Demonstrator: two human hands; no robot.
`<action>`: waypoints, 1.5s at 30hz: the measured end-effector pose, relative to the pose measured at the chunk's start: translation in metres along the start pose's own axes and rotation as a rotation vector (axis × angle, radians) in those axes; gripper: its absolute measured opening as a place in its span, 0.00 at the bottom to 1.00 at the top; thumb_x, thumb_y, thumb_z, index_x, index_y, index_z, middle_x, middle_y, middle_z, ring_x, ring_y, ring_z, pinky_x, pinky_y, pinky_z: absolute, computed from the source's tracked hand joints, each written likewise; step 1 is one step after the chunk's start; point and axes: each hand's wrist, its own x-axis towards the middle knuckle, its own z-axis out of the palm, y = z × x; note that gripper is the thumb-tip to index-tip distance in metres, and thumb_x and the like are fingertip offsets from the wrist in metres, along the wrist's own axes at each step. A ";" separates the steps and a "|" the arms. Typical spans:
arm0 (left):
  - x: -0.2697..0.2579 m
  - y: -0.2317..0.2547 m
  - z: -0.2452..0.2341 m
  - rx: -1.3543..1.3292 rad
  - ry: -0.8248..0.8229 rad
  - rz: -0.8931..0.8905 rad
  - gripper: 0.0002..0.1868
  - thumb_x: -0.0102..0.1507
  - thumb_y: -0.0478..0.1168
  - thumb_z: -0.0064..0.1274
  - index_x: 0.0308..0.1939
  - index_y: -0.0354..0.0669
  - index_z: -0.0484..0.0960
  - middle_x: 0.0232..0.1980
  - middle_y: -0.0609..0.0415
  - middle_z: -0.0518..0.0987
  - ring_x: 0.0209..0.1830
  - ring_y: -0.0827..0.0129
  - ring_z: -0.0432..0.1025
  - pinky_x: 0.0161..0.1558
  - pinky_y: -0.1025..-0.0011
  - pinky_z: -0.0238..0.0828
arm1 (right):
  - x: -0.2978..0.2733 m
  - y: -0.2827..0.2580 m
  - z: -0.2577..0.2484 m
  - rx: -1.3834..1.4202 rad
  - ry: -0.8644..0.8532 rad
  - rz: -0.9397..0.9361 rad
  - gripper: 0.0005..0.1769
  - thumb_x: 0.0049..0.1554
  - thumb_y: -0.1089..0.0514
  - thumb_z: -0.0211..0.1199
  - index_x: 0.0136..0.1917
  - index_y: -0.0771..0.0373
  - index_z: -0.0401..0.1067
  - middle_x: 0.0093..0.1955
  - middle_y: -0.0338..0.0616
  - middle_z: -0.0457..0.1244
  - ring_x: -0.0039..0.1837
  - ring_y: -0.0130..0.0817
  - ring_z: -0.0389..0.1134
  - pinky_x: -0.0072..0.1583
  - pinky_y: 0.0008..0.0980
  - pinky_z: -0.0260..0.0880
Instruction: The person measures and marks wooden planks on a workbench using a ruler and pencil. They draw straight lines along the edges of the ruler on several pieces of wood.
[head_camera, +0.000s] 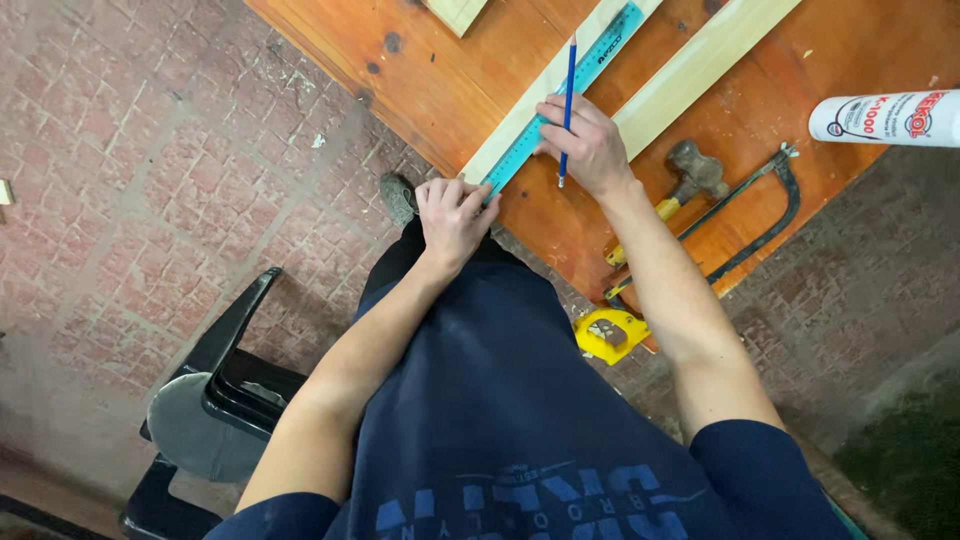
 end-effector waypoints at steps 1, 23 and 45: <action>-0.001 0.000 0.002 -0.002 -0.001 0.000 0.14 0.60 0.43 0.71 0.43 0.55 0.81 0.35 0.62 0.73 0.34 0.62 0.67 0.41 0.59 0.59 | -0.001 -0.001 0.000 -0.001 -0.001 0.001 0.12 0.57 0.62 0.80 0.40 0.67 0.77 0.55 0.51 0.72 0.61 0.47 0.71 0.65 0.42 0.75; -0.015 -0.019 -0.009 -0.462 -0.142 -0.500 0.08 0.58 0.43 0.71 0.30 0.49 0.88 0.34 0.61 0.84 0.34 0.74 0.75 0.39 0.74 0.72 | -0.008 0.003 0.009 0.051 0.028 0.029 0.11 0.54 0.63 0.82 0.40 0.67 0.79 0.54 0.53 0.73 0.62 0.51 0.71 0.63 0.43 0.78; -0.005 0.015 -0.007 -0.986 -0.185 -1.574 0.07 0.59 0.36 0.66 0.35 0.34 0.89 0.35 0.49 0.85 0.26 0.71 0.75 0.33 0.75 0.81 | -0.006 -0.001 0.006 0.030 0.034 -0.017 0.11 0.58 0.64 0.79 0.41 0.70 0.78 0.53 0.53 0.73 0.60 0.54 0.71 0.61 0.48 0.79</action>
